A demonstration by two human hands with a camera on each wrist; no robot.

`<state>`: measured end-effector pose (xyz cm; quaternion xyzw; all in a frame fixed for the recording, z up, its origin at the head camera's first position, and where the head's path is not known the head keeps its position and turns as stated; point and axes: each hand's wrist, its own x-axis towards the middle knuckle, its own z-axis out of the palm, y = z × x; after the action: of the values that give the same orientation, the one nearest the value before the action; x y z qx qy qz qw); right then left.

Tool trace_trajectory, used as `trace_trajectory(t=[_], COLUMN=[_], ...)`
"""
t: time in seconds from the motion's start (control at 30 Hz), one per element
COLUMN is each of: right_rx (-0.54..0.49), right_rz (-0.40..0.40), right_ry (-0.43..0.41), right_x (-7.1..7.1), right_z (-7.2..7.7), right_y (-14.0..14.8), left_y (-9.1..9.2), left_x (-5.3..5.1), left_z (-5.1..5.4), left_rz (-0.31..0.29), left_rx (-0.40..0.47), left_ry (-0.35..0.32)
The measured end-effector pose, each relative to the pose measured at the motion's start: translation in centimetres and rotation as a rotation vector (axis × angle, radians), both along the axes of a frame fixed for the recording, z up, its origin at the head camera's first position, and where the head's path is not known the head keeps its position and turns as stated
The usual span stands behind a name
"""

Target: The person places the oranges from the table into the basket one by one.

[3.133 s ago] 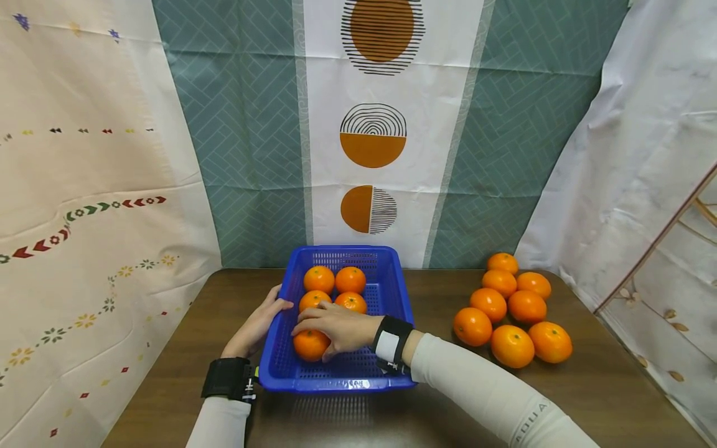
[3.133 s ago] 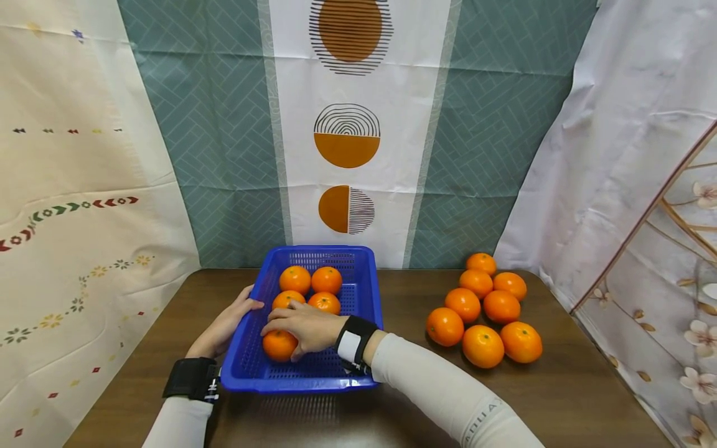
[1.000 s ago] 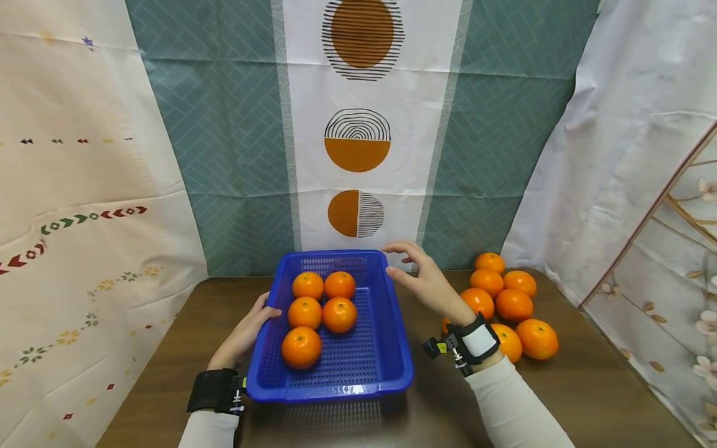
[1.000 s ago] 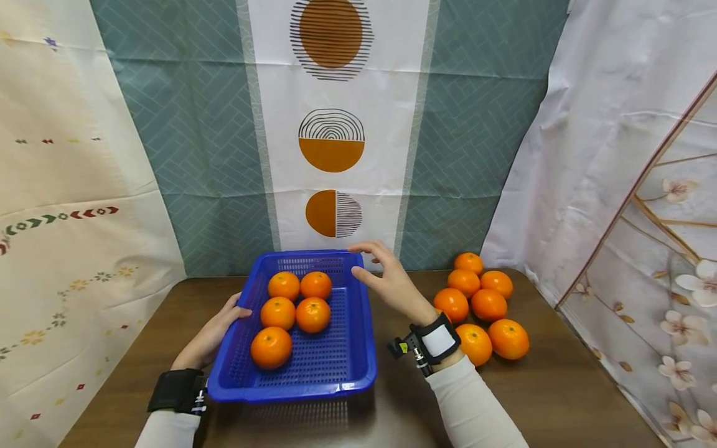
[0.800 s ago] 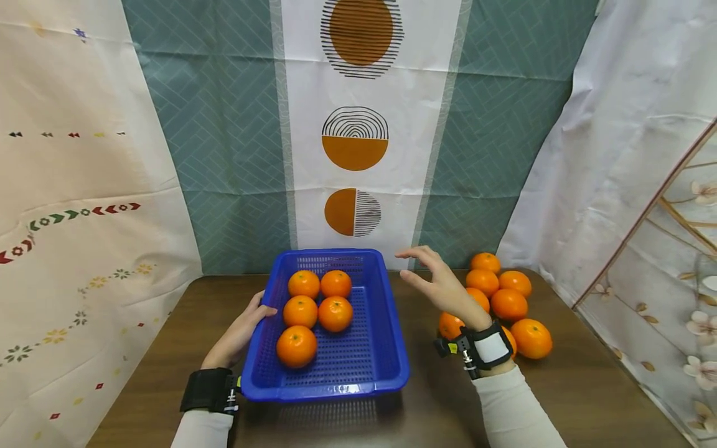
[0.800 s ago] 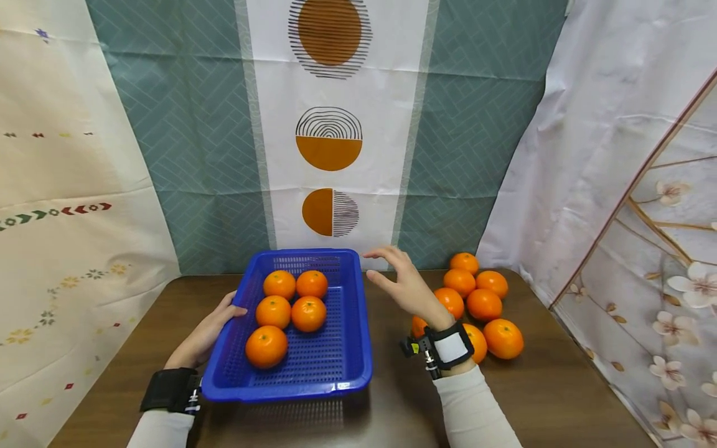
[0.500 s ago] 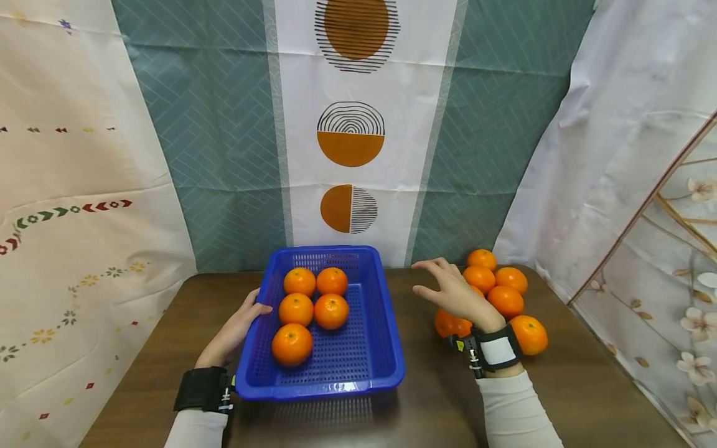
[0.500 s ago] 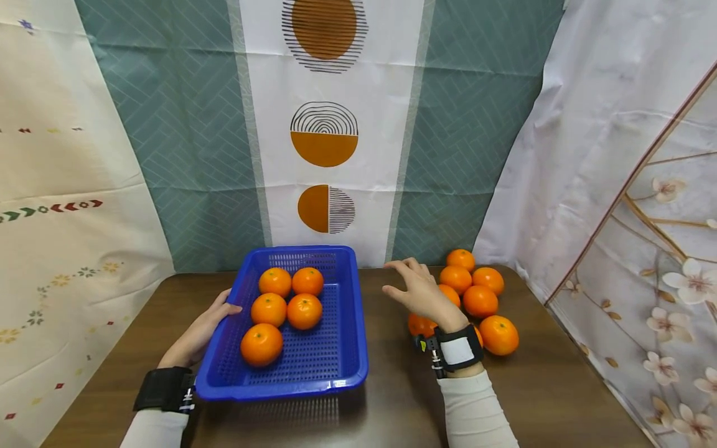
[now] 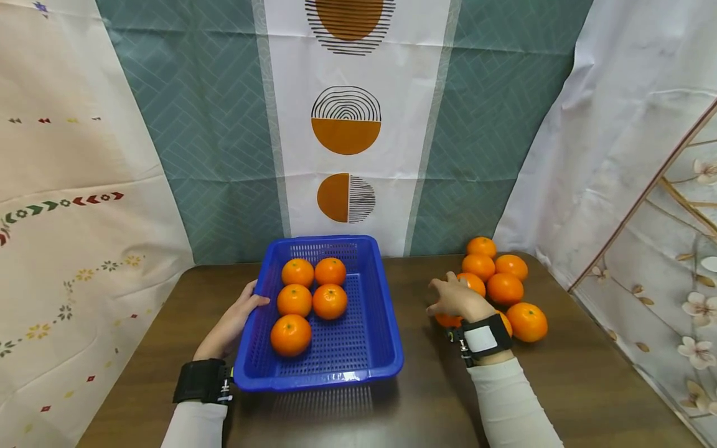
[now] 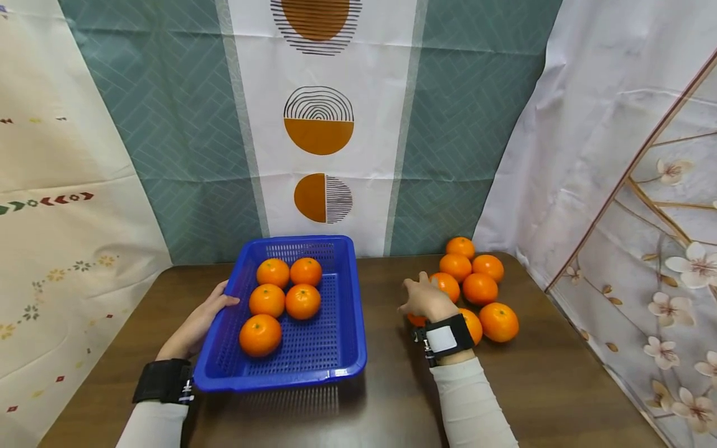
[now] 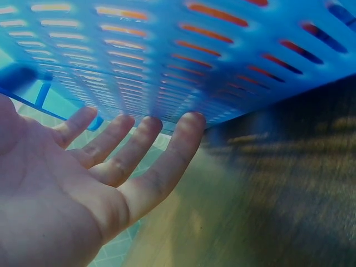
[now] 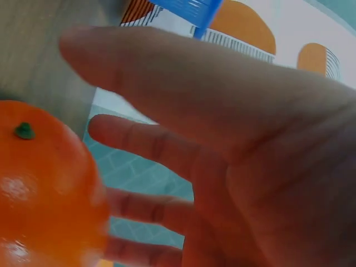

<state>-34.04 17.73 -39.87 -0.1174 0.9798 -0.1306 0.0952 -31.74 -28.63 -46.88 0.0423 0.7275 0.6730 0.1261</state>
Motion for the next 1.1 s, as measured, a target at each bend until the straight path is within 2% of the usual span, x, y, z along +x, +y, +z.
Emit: trace_trajectory(t=[0.4, 0.73, 0.9, 1.1], right_rx=[0.153, 0.140, 0.129, 0.111], right_rz=[-0.041, -0.021, -0.016, -0.001], right_ry=[-0.028, 0.026, 0.022, 0.009], right_x=[-0.6, -1.2, -1.3, -1.4], right_z=[-2.3, -3.1, -3.1, -2.9], right_y=[-1.5, -1.8, -1.5, -1.4], left_y=[0.0, 0.0, 0.0, 0.1], left_x=[-0.2, -0.1, -0.2, -0.2], left_z=[-0.1, 0.0, 0.0, -0.1], left_rz=[-0.006, -0.011, -0.014, -0.004], left_rx=[0.014, 0.025, 0.036, 0.005], left_ry=[-0.007, 0.003, -0.002, -0.003])
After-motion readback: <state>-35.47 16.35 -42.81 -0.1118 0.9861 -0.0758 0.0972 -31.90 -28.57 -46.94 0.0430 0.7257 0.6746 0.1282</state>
